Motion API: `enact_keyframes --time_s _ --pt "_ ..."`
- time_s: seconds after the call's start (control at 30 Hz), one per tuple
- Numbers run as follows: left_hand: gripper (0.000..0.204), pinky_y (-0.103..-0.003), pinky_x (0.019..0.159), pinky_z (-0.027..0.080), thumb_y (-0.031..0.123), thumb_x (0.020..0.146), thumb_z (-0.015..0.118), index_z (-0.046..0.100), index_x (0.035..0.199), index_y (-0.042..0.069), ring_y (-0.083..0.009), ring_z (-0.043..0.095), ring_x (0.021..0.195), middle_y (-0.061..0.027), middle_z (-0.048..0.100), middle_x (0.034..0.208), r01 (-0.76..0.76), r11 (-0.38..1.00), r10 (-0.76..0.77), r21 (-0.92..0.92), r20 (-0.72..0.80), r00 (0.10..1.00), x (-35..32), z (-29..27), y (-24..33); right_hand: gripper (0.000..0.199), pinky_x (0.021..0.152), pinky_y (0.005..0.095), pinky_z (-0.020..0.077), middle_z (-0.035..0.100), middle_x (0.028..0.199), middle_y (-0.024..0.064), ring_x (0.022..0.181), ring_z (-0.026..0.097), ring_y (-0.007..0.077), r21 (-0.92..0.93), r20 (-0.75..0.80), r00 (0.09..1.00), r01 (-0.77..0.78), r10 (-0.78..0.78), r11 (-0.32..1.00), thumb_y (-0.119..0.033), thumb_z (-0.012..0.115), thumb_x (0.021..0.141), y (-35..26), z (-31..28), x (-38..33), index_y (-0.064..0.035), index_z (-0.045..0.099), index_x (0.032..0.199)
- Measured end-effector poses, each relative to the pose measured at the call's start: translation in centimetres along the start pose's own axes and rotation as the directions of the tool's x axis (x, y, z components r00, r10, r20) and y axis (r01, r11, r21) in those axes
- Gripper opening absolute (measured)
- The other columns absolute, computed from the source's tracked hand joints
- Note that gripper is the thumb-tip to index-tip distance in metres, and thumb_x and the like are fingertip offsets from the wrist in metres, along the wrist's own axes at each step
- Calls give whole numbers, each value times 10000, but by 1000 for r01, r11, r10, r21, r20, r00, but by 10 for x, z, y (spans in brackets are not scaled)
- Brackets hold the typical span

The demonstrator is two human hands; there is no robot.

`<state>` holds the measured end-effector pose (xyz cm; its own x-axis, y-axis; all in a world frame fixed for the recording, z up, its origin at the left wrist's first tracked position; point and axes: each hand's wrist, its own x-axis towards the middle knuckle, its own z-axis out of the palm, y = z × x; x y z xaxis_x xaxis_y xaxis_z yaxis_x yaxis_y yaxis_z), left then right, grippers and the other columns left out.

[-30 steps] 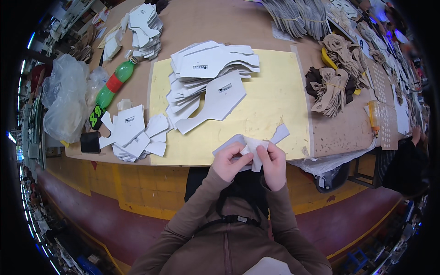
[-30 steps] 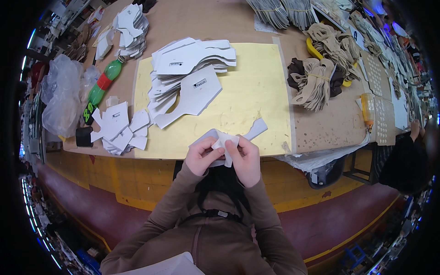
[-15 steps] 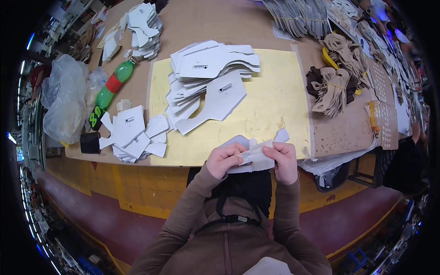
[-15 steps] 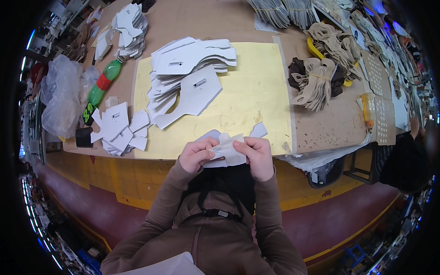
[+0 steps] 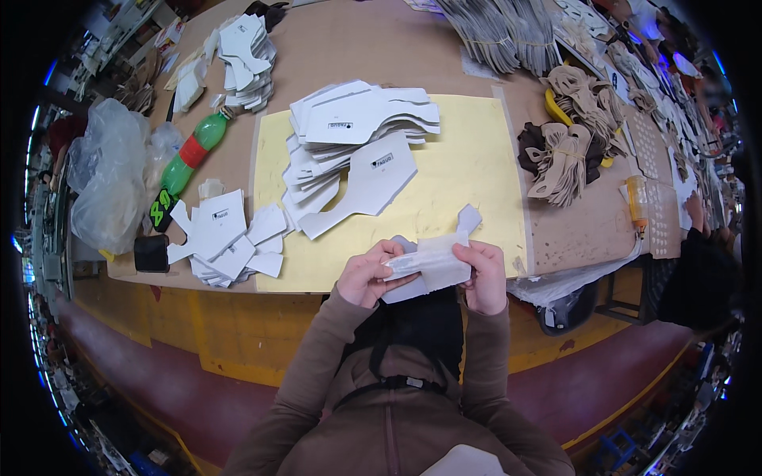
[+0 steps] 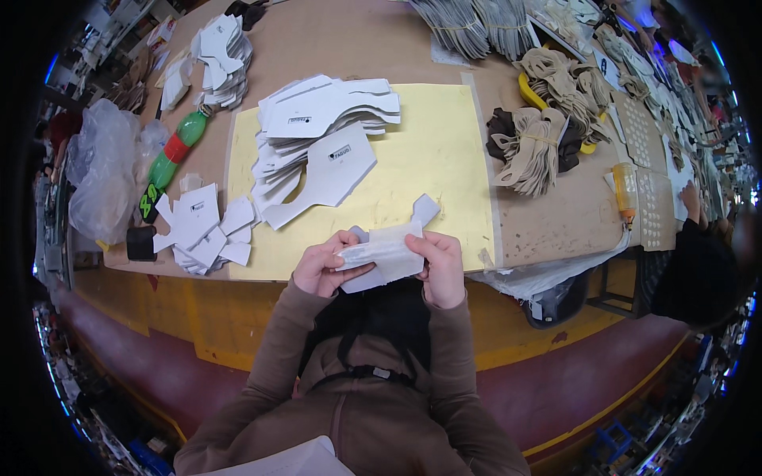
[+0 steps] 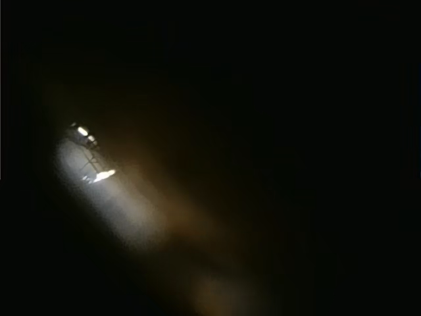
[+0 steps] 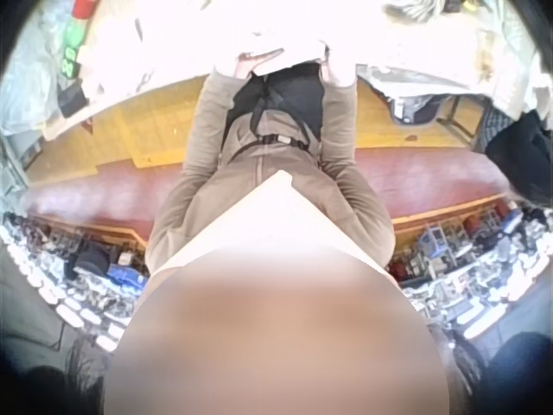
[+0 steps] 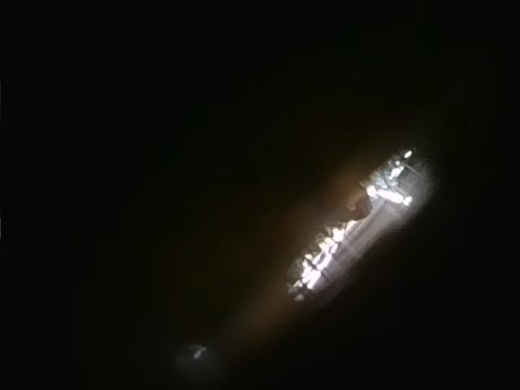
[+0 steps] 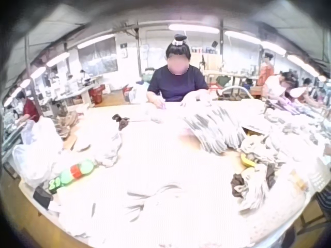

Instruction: The person repeatedly picks up white paper cutouts, peels off backing from small stickers, and applies the stickers to the cutouts. They smooth each sticker with their fingers and place the labeled pieces into a growing stack on the table.

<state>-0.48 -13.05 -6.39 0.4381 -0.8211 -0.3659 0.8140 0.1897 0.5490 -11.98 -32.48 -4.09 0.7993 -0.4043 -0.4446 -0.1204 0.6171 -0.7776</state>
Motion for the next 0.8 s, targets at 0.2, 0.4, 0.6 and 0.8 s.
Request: enact_keyframes --time_s 0.2,0.4,0.6,0.8 --pt "440 -532 1196 383 106 754 508 462 1167 -38 -318 548 1224 -134 479 1235 -11 987 13 -163 15 1000 1 -4 -6 218 437 205 257 604 639 -22 457 388 12 -80 6 999 32 -32 996 -157 642 949 4 3 1 10 708 827" --pt "375 -613 1194 342 131 727 529 524 1065 -33 -352 536 1221 -159 519 1200 -65 873 117 -483 78 990 3 -15 -10 216 416 210 252 569 616 -23 452 392 18 -24 -15 999 41 -42 999 -162 641 953 4 0 1 -1 670 812" --pt "469 -630 1189 355 157 801 549 572 1197 -94 -350 516 1302 -196 548 1253 -173 932 154 -319 -86 984 -13 -19 1 70 433 195 264 540 759 -3 485 393 40 57 -102 993 70 -64 996 -114 623 988 3 -1 3 -49 596 985" --pt "483 -483 1170 353 177 852 608 563 1273 -56 -307 492 1338 -199 502 1385 -367 871 396 326 -27 918 -17 -1 1 371 674 270 428 503 1066 65 811 523 126 -599 -89 532 647 -842 472 9 778 809 2 21 -33 -71 521 1064"
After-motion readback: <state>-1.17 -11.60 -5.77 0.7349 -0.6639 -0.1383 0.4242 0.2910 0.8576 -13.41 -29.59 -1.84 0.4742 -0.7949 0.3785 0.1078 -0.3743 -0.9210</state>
